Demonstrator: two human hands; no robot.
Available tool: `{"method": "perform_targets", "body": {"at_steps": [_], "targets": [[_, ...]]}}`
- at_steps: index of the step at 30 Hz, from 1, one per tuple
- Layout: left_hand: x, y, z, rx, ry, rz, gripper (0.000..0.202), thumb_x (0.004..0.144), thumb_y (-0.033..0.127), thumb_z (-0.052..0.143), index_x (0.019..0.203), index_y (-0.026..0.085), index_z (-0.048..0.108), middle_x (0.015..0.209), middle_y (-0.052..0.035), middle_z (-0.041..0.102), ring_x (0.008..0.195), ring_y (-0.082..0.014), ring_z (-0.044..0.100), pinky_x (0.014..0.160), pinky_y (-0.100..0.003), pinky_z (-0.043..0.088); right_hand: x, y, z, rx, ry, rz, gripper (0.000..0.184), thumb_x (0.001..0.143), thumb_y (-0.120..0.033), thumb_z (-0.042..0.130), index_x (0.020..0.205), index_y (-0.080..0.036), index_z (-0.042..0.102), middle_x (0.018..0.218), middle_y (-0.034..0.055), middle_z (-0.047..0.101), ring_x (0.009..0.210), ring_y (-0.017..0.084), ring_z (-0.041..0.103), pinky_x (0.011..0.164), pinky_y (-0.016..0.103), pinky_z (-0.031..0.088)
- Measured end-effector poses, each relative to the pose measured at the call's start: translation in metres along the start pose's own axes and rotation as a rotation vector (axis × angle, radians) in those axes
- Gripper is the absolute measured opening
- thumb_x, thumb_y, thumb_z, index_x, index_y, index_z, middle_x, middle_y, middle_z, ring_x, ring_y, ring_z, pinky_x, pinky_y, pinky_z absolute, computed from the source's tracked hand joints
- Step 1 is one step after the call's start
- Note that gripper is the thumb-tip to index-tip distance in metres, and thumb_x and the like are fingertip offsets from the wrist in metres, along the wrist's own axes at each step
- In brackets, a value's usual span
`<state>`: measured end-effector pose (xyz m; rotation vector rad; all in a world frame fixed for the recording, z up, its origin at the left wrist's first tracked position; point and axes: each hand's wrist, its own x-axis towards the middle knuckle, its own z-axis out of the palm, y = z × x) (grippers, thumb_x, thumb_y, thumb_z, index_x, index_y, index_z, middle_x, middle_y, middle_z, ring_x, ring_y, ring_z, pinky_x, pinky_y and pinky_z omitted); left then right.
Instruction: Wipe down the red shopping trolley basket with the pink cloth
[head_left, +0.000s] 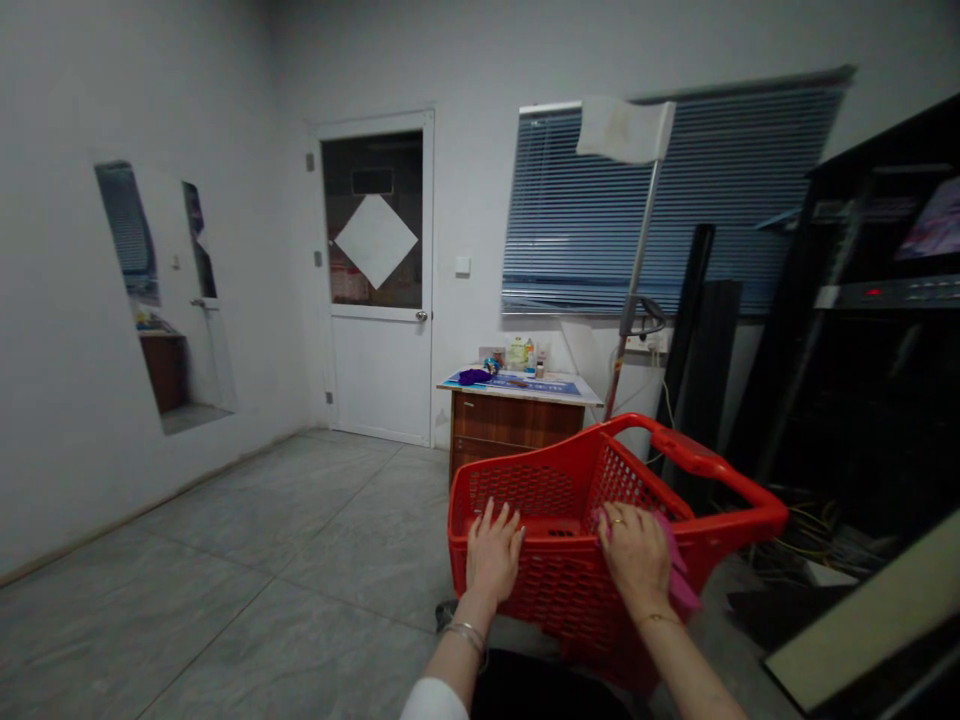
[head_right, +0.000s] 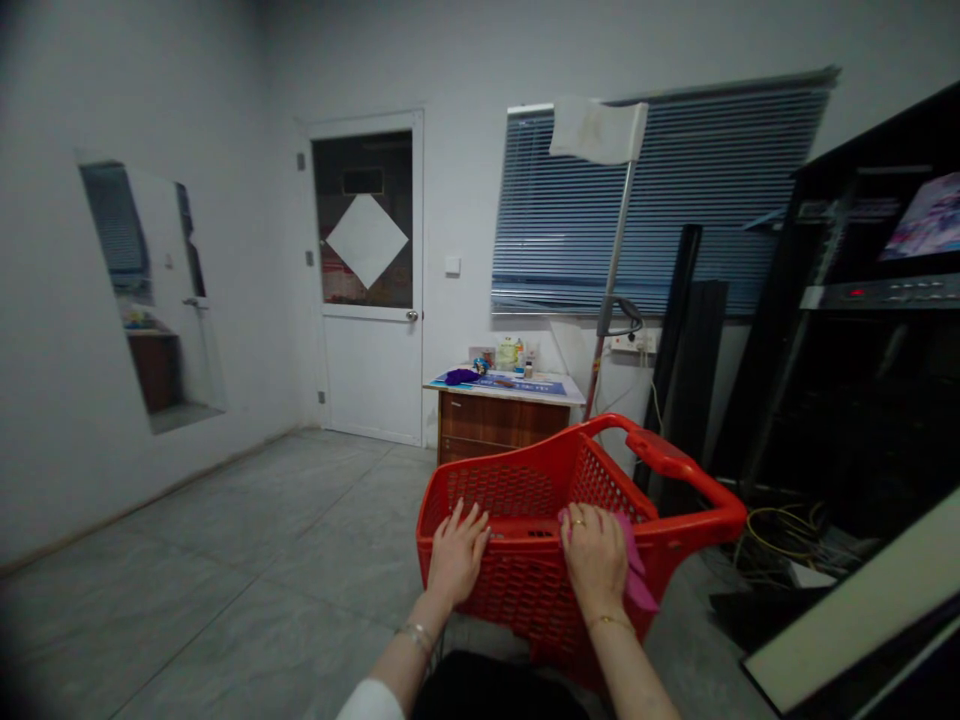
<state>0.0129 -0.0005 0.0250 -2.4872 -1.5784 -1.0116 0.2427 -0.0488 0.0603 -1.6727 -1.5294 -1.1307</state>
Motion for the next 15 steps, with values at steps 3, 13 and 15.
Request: {"method": "perform_targets", "body": {"at_steps": [3,13,15], "targets": [[0.0,-0.001,0.001,0.017,0.001,-0.002,0.038,0.102,0.037,0.034,0.131,0.03,0.058,0.145,0.0011,0.05,0.142,-0.0242,0.031,0.112,-0.046,0.033,-0.007,-0.05,0.003,0.086,-0.012,-0.01,0.023,0.092,-0.03,0.049,0.104,-0.018,0.065,0.1,0.0086,0.065,0.096,0.022,0.052,0.091,0.037,0.037],[0.001,-0.01,0.001,0.038,-0.011,0.047,0.04,0.103,0.037,0.032,0.134,0.03,0.055,0.148,0.0015,0.046,0.145,-0.024,0.024,0.11,-0.044,0.035,-0.002,-0.018,-0.001,0.09,-0.038,-0.065,0.021,0.092,-0.023,0.048,0.101,-0.021,0.067,0.096,0.0062,0.067,0.094,0.022,0.055,0.091,0.037,0.039],[0.001,-0.01,0.004,0.035,-0.005,0.046,0.04,0.102,0.037,0.032,0.134,0.031,0.055,0.148,0.0021,0.046,0.145,-0.0237,0.024,0.11,-0.045,0.035,0.003,0.022,-0.001,0.035,0.007,-0.046,0.022,0.091,-0.029,0.049,0.099,-0.02,0.068,0.1,0.0076,0.066,0.097,0.023,0.054,0.093,0.038,0.039]]}}
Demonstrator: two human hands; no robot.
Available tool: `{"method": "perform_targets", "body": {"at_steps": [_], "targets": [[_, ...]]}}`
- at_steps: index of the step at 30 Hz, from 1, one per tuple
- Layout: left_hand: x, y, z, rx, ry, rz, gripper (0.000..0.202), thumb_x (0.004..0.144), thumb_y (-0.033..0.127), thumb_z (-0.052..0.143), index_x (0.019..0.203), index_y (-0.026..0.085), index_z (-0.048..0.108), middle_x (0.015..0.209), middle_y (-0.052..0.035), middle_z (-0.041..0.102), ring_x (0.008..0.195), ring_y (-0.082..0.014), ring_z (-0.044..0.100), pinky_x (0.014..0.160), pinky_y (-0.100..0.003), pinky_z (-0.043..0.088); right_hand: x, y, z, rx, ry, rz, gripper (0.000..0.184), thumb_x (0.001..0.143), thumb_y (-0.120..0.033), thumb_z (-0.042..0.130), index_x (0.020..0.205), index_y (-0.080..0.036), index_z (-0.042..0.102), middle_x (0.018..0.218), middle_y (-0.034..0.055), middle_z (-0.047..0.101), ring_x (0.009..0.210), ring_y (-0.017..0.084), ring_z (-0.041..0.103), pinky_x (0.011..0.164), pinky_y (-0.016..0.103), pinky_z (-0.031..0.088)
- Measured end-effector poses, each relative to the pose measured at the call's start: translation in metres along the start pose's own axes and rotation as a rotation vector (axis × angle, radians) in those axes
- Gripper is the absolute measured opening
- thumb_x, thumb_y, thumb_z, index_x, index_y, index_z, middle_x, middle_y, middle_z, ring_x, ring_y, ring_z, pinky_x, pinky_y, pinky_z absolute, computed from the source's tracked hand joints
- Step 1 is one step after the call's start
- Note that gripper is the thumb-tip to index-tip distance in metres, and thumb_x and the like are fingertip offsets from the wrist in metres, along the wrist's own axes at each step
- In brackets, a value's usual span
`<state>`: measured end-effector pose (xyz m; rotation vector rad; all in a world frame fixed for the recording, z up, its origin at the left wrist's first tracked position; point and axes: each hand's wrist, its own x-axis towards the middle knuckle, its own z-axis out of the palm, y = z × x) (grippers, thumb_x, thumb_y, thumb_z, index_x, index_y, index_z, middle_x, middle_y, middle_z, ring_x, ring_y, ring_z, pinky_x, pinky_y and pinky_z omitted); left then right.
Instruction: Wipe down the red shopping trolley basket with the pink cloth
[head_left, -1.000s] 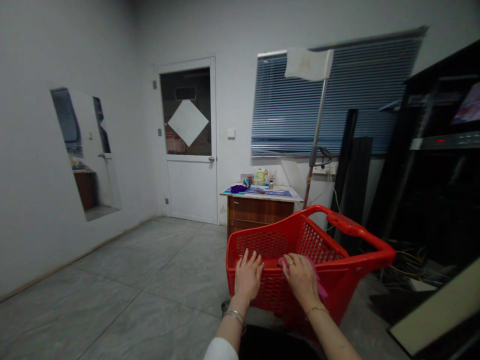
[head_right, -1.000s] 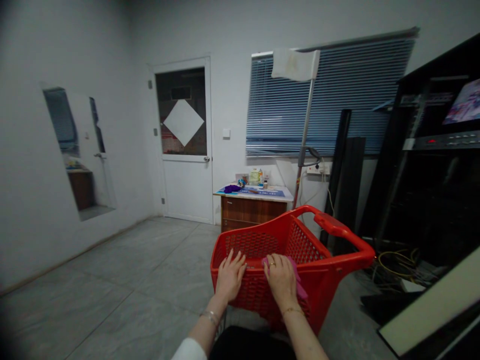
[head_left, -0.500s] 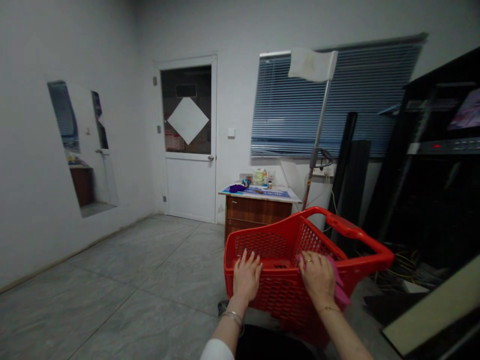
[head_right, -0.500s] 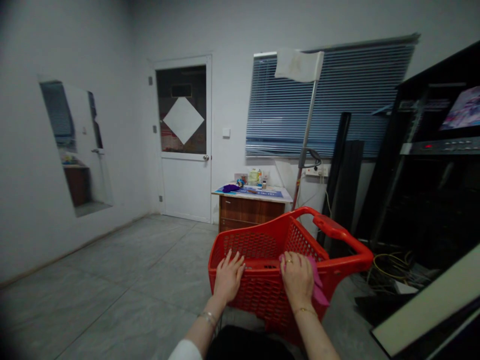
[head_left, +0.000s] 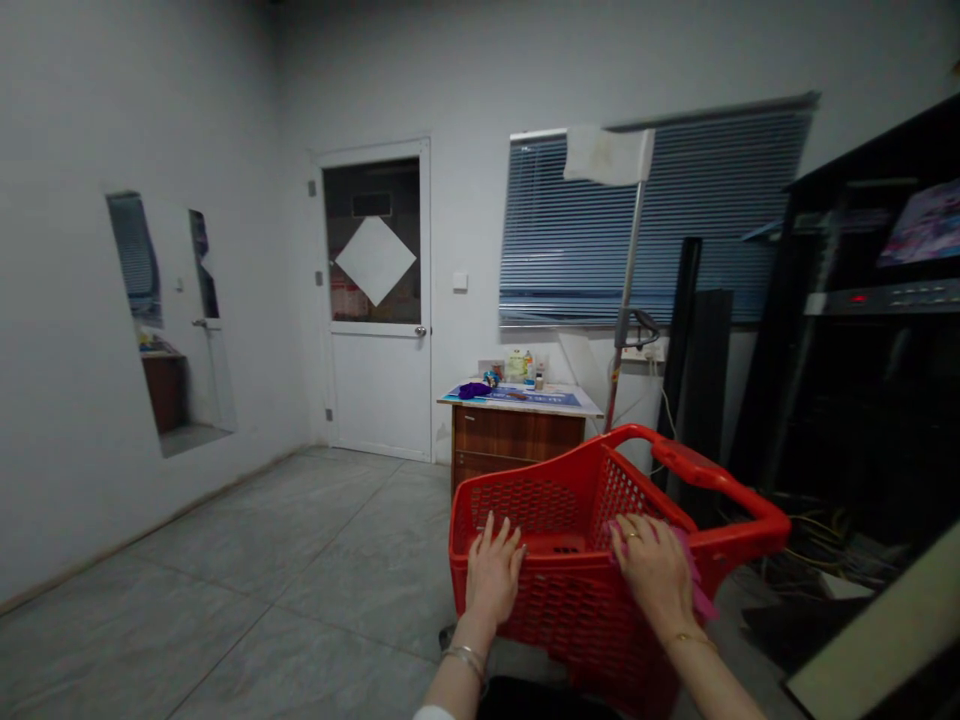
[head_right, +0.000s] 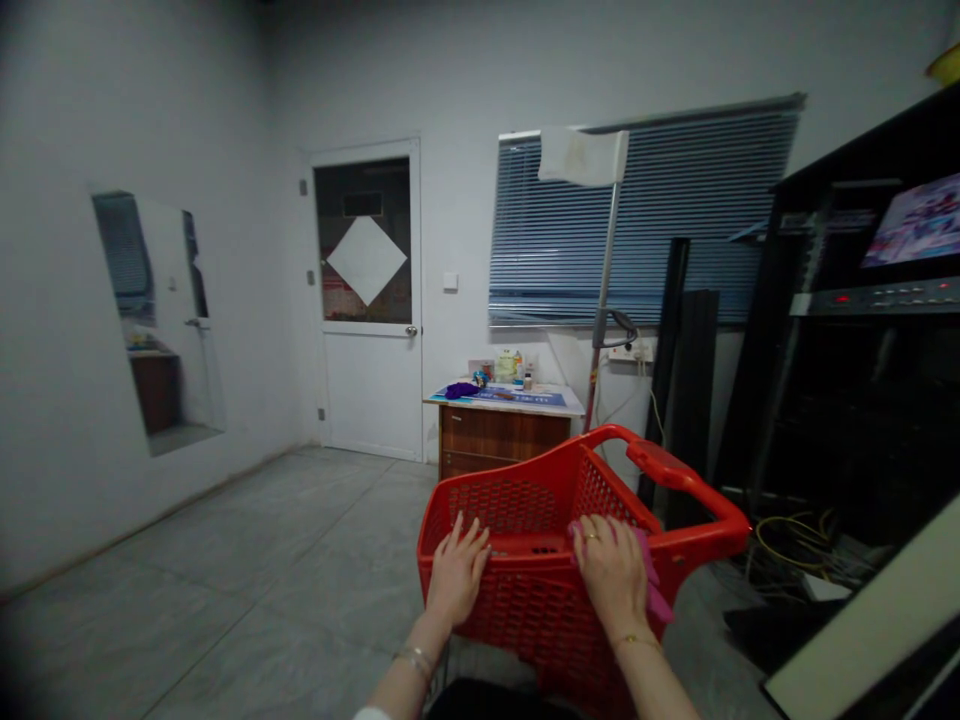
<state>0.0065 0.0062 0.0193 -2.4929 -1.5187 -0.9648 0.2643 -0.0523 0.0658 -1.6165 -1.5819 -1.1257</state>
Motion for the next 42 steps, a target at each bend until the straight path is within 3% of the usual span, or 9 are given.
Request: {"method": "perform_targets", "body": {"at_steps": [5,13,16,19,26,29,32,39,42], "targets": [[-0.001,0.005,0.004,-0.022,0.02,-0.03,0.038,0.102,0.038,0.034,0.131,0.032,0.058,0.147,0.0025,0.046,0.145,-0.0245,0.025,0.111,-0.046,0.034,0.004,0.037,-0.003,-0.067,0.068,0.135,0.029,0.09,-0.038,0.05,0.091,-0.016,0.069,0.104,0.0134,0.063,0.102,0.026,0.052,0.094,0.042,0.038],[-0.002,0.009,0.004,-0.024,0.041,-0.044,0.039,0.102,0.037,0.033,0.13,0.028,0.059,0.146,0.0014,0.049,0.144,-0.024,0.028,0.112,-0.046,0.033,-0.014,-0.094,0.008,0.071,0.012,0.057,0.023,0.092,-0.026,0.048,0.107,-0.018,0.064,0.104,0.0104,0.065,0.1,0.022,0.055,0.097,0.039,0.038],[-0.002,0.007,0.002,-0.02,0.041,-0.025,0.039,0.102,0.035,0.033,0.131,0.027,0.058,0.146,0.0009,0.048,0.144,-0.0239,0.028,0.111,-0.046,0.034,-0.016,-0.113,0.011,0.125,-0.006,0.04,0.023,0.092,-0.025,0.049,0.107,-0.018,0.064,0.105,0.009,0.065,0.101,0.022,0.056,0.097,0.039,0.039],[-0.002,0.005,0.0,-0.022,0.029,-0.006,0.039,0.102,0.035,0.034,0.132,0.026,0.057,0.146,0.0011,0.048,0.144,-0.0236,0.027,0.11,-0.044,0.036,-0.014,-0.091,0.009,0.143,-0.046,-0.013,0.019,0.091,-0.024,0.052,0.104,-0.02,0.065,0.105,0.0066,0.066,0.099,0.02,0.056,0.094,0.036,0.04],[-0.002,0.007,-0.001,-0.039,0.036,-0.008,0.038,0.102,0.035,0.035,0.13,0.027,0.059,0.145,0.0014,0.049,0.144,-0.0237,0.026,0.111,-0.045,0.034,-0.002,0.018,-0.005,0.022,-0.036,-0.088,0.023,0.092,-0.03,0.049,0.101,-0.019,0.068,0.104,0.0079,0.067,0.101,0.022,0.055,0.094,0.037,0.04],[-0.002,0.011,0.0,-0.032,0.042,-0.024,0.038,0.102,0.036,0.035,0.13,0.027,0.059,0.145,0.0008,0.05,0.144,-0.0242,0.027,0.112,-0.045,0.033,-0.002,0.029,-0.005,0.002,-0.044,-0.071,0.025,0.092,-0.029,0.047,0.102,-0.018,0.068,0.105,0.0089,0.067,0.103,0.022,0.054,0.097,0.038,0.039],[-0.003,0.014,0.002,-0.025,0.04,-0.037,0.038,0.102,0.037,0.035,0.13,0.028,0.059,0.145,0.0007,0.05,0.144,-0.0244,0.027,0.112,-0.046,0.033,-0.008,0.008,0.002,0.02,-0.036,-0.039,0.024,0.092,-0.025,0.046,0.102,-0.018,0.067,0.106,0.0093,0.067,0.104,0.022,0.054,0.097,0.04,0.038],[-0.005,0.01,0.001,-0.022,0.044,-0.026,0.039,0.102,0.036,0.032,0.131,0.028,0.059,0.145,0.0013,0.05,0.144,-0.024,0.027,0.111,-0.046,0.033,-0.02,-0.095,0.017,0.169,-0.017,-0.051,0.022,0.089,-0.019,0.051,0.105,-0.02,0.066,0.108,0.007,0.067,0.108,0.022,0.055,0.1,0.039,0.039],[-0.005,0.006,-0.004,-0.028,0.035,-0.006,0.04,0.103,0.036,0.031,0.131,0.027,0.058,0.145,0.0015,0.049,0.143,-0.0238,0.028,0.111,-0.045,0.034,-0.018,-0.101,0.013,0.146,-0.017,-0.102,0.023,0.09,-0.018,0.05,0.106,-0.021,0.066,0.108,0.0052,0.067,0.107,0.021,0.055,0.101,0.038,0.038]]}}
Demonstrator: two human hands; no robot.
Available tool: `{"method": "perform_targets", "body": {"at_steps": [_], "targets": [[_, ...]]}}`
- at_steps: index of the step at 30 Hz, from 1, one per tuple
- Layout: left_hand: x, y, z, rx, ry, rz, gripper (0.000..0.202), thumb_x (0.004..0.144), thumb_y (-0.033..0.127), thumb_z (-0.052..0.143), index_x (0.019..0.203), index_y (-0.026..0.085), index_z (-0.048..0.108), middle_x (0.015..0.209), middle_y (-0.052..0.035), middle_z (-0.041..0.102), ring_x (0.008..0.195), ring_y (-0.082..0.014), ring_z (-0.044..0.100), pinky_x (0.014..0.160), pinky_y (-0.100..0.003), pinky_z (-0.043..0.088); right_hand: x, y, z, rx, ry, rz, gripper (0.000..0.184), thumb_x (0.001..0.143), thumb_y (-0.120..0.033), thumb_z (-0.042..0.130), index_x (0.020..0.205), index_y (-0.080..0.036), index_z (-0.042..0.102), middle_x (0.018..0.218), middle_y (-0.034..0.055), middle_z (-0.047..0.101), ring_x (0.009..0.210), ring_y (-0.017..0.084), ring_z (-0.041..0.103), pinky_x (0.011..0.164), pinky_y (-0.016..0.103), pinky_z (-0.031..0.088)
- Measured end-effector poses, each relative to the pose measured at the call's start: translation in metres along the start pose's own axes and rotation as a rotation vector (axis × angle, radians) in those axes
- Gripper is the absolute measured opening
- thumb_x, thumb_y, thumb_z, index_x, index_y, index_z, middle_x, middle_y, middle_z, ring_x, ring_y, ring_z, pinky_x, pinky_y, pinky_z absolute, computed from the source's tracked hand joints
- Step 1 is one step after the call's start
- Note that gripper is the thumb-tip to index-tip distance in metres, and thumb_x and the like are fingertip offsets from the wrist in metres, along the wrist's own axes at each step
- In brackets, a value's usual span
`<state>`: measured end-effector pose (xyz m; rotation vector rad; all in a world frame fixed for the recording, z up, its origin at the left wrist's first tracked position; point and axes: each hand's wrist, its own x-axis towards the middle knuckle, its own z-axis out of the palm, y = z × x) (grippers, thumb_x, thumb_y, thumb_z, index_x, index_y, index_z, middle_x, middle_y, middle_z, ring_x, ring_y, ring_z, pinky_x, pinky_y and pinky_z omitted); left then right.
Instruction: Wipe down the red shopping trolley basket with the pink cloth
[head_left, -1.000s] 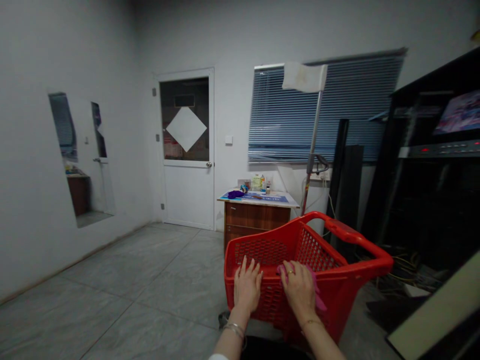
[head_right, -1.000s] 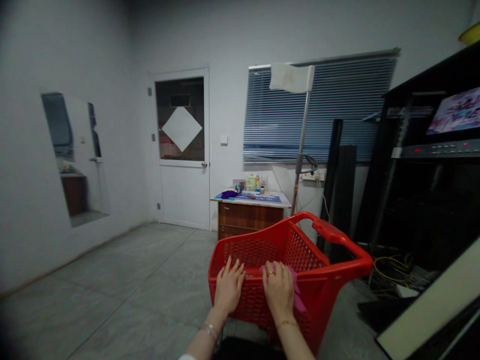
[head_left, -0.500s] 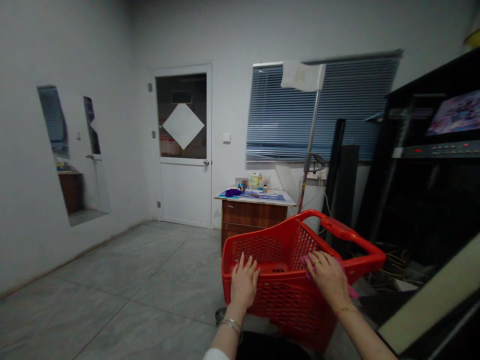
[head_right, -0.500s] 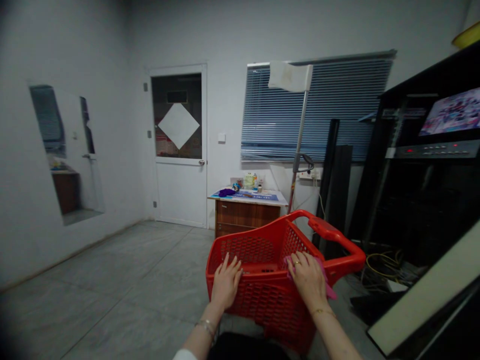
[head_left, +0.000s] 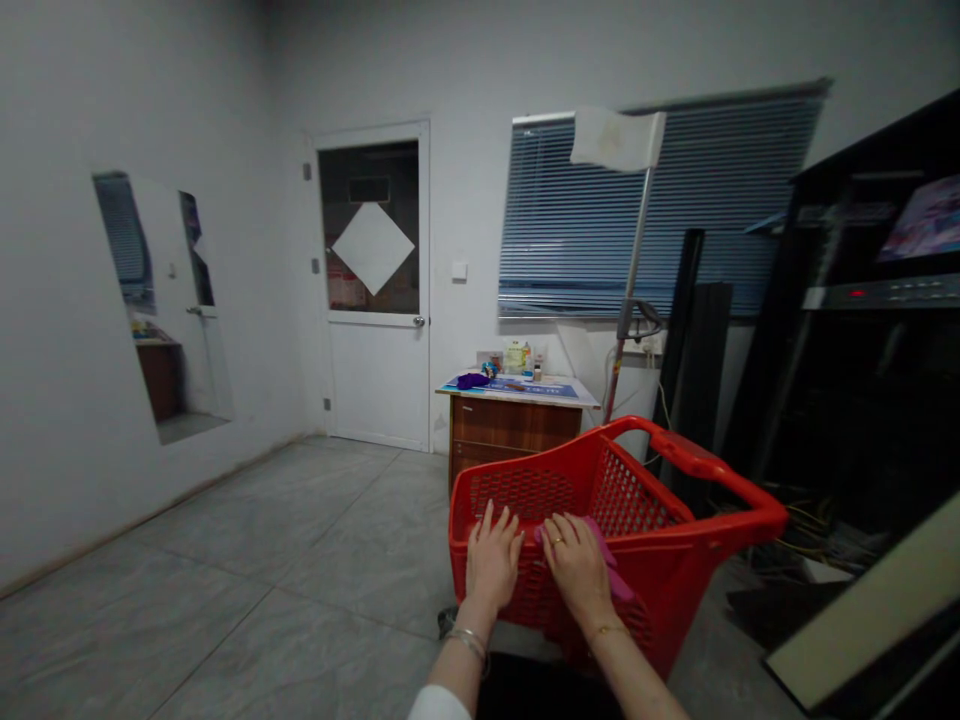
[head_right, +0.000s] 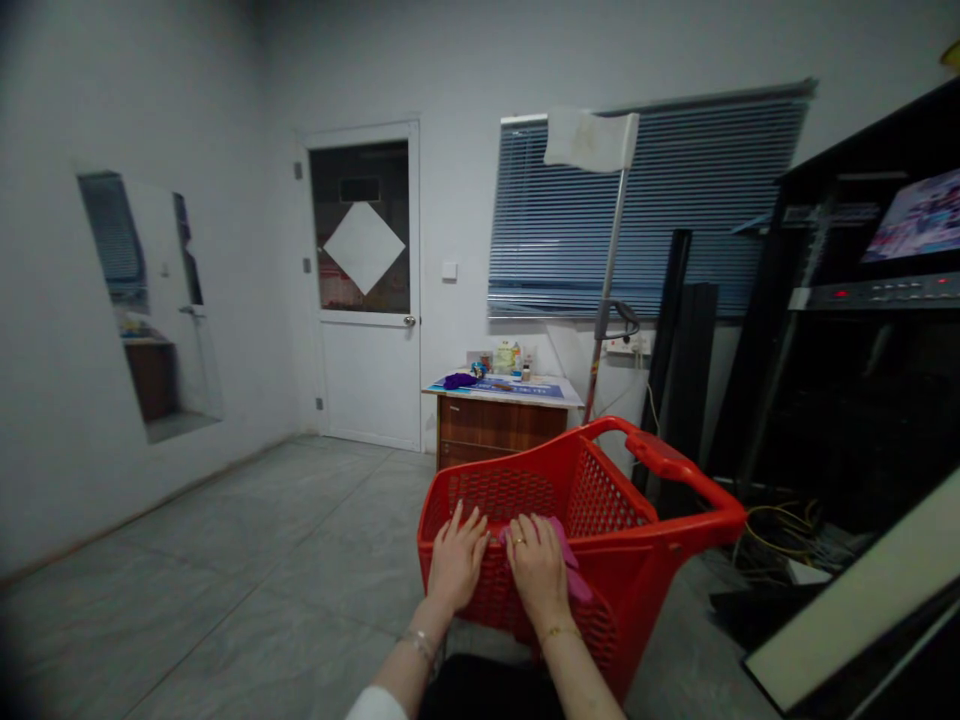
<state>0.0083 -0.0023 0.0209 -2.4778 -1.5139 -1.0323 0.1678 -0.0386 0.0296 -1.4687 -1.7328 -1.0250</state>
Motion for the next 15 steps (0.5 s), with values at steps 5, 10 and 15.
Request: {"method": "perform_targets", "body": {"at_steps": [5,10,15], "targets": [[0.001,-0.003,-0.003,-0.009,-0.022,0.006,0.04,0.102,0.036,0.032,0.132,0.029,0.057,0.146,0.0009,0.049,0.144,-0.0241,0.027,0.111,-0.046,0.034,0.005,0.071,-0.025,-0.119,-0.065,-0.027,0.021,0.09,-0.02,0.05,0.103,-0.021,0.067,0.105,0.0049,0.067,0.102,0.02,0.055,0.096,0.035,0.038],[0.001,-0.001,0.005,0.001,-0.004,0.014,0.038,0.102,0.036,0.034,0.132,0.031,0.056,0.146,0.0015,0.049,0.145,-0.0225,0.024,0.112,-0.045,0.033,0.007,0.132,-0.044,-0.182,-0.084,0.056,0.021,0.089,-0.027,0.05,0.097,-0.02,0.068,0.103,0.0088,0.067,0.096,0.023,0.054,0.09,0.038,0.038],[0.0,0.001,0.008,0.008,0.019,-0.013,0.039,0.102,0.037,0.034,0.134,0.031,0.055,0.145,0.0017,0.049,0.144,-0.0233,0.025,0.113,-0.047,0.031,0.001,0.097,-0.032,-0.165,-0.039,0.117,0.021,0.088,-0.025,0.05,0.099,-0.021,0.067,0.105,0.0092,0.066,0.099,0.025,0.054,0.091,0.039,0.039]]}}
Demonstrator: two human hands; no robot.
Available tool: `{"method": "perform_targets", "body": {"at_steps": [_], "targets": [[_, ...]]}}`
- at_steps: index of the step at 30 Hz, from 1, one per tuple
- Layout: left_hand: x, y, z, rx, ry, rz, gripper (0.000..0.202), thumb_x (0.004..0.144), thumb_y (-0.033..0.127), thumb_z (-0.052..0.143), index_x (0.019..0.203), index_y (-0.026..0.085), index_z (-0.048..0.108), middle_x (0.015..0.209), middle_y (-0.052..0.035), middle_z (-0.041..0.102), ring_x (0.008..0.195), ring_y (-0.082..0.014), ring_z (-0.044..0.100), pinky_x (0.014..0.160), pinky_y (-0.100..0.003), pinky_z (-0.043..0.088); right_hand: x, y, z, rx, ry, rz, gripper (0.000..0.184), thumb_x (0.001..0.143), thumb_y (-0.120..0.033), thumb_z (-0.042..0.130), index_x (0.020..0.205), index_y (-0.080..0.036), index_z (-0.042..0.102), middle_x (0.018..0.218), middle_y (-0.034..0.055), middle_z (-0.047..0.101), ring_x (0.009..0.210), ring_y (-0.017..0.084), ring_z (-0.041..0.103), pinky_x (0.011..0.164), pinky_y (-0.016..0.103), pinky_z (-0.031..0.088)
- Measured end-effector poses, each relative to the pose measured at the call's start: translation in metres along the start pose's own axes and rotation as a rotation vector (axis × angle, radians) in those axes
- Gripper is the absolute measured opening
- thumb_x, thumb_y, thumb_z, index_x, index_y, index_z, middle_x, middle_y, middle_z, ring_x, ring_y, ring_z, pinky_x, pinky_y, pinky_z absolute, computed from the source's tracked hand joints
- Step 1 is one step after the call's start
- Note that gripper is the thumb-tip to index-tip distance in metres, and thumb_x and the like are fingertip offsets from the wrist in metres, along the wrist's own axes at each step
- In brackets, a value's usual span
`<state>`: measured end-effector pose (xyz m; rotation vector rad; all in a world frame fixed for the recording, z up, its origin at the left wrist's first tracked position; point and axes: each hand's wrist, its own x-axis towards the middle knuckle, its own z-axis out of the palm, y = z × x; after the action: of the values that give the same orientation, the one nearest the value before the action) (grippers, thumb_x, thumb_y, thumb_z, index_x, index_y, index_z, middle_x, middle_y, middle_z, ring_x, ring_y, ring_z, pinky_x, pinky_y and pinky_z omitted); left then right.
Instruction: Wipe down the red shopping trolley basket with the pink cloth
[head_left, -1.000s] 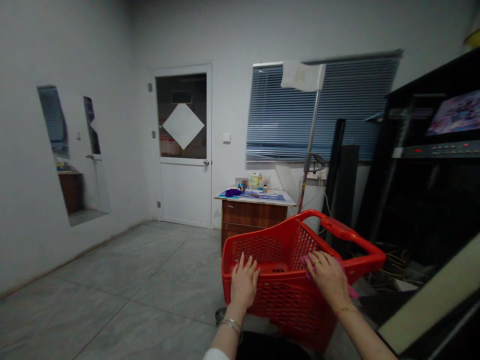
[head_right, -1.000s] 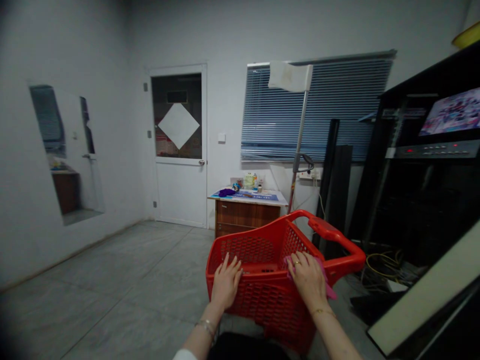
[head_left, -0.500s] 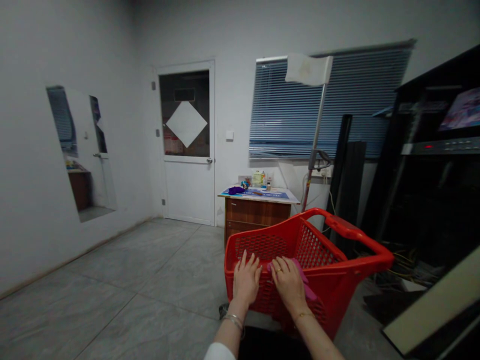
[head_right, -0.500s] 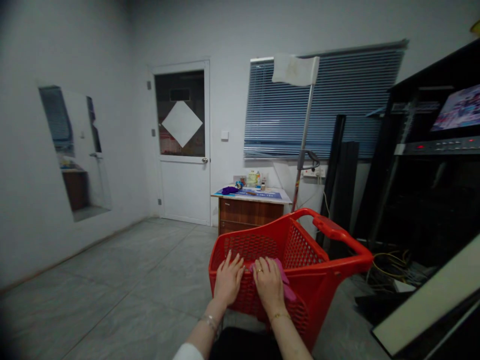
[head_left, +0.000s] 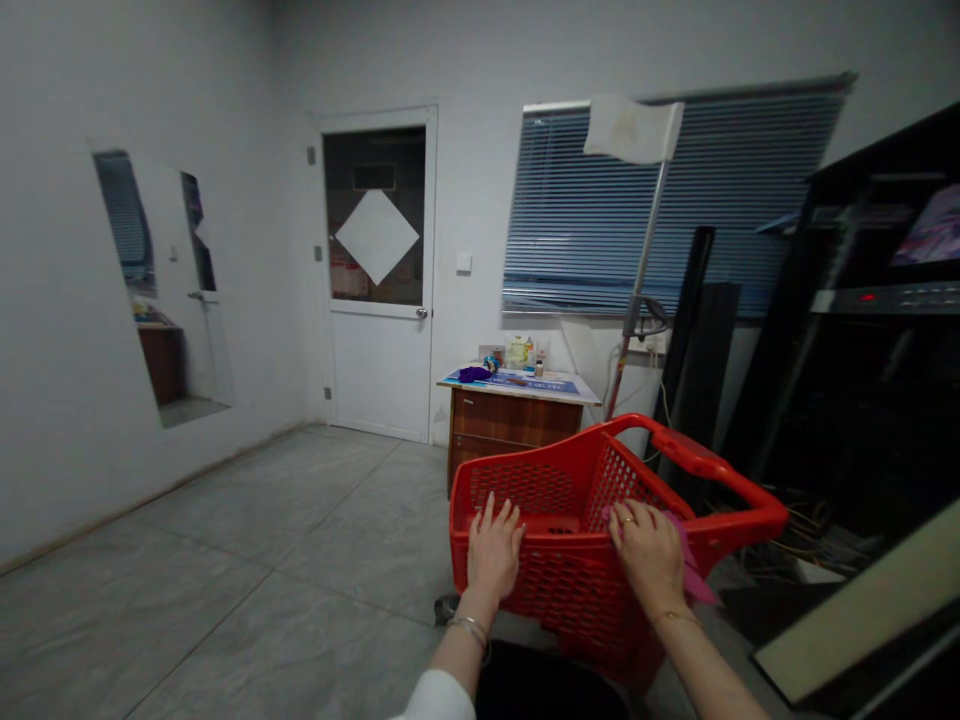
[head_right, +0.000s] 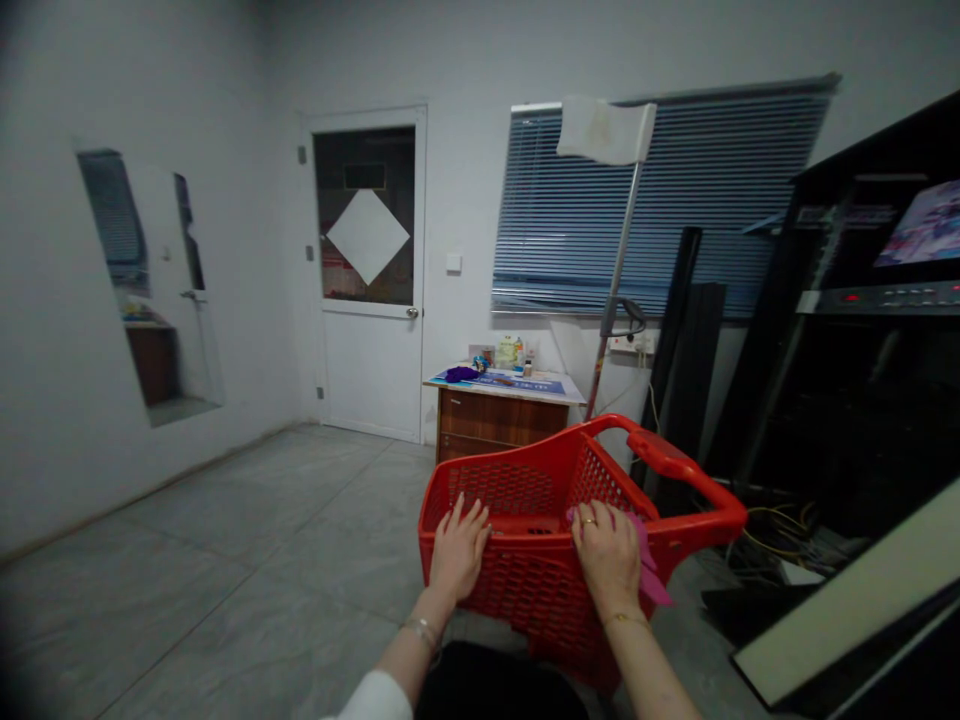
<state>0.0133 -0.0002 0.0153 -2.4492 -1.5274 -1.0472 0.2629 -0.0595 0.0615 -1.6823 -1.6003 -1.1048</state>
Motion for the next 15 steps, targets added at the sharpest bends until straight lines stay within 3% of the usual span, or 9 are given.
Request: {"method": "perform_targets", "body": {"at_steps": [5,8,11,15], "targets": [[0.0,-0.001,-0.001,0.049,0.005,0.013,0.042,0.102,0.037,0.032,0.139,0.029,0.05,0.148,0.0009,0.047,0.145,-0.0232,0.024,0.116,-0.049,0.027,-0.008,-0.085,0.009,0.1,0.007,-0.039,0.022,0.088,-0.019,0.051,0.104,-0.023,0.065,0.107,0.0079,0.066,0.101,0.025,0.054,0.092,0.041,0.041],[0.0,-0.003,-0.003,0.082,0.005,0.041,0.043,0.102,0.038,0.032,0.14,0.029,0.048,0.147,-0.0013,0.048,0.145,-0.0248,0.025,0.118,-0.056,0.018,-0.008,-0.112,0.01,0.135,0.003,-0.057,0.023,0.088,-0.019,0.051,0.104,-0.024,0.066,0.107,0.0069,0.066,0.102,0.025,0.055,0.094,0.042,0.04],[0.001,-0.005,-0.004,0.106,0.011,0.055,0.044,0.102,0.038,0.031,0.141,0.028,0.047,0.147,-0.0024,0.048,0.145,-0.0258,0.024,0.118,-0.06,0.012,-0.006,-0.101,0.007,0.148,-0.013,-0.091,0.022,0.088,-0.018,0.051,0.104,-0.024,0.066,0.108,0.0055,0.066,0.102,0.023,0.055,0.095,0.04,0.04],[0.001,-0.006,-0.005,0.1,0.008,0.058,0.044,0.102,0.039,0.031,0.142,0.028,0.045,0.148,-0.0016,0.046,0.145,-0.0247,0.023,0.119,-0.059,0.011,-0.001,-0.031,0.001,0.085,-0.032,-0.102,0.023,0.089,-0.02,0.048,0.103,-0.024,0.066,0.106,0.0056,0.067,0.101,0.023,0.055,0.092,0.04,0.041]]}}
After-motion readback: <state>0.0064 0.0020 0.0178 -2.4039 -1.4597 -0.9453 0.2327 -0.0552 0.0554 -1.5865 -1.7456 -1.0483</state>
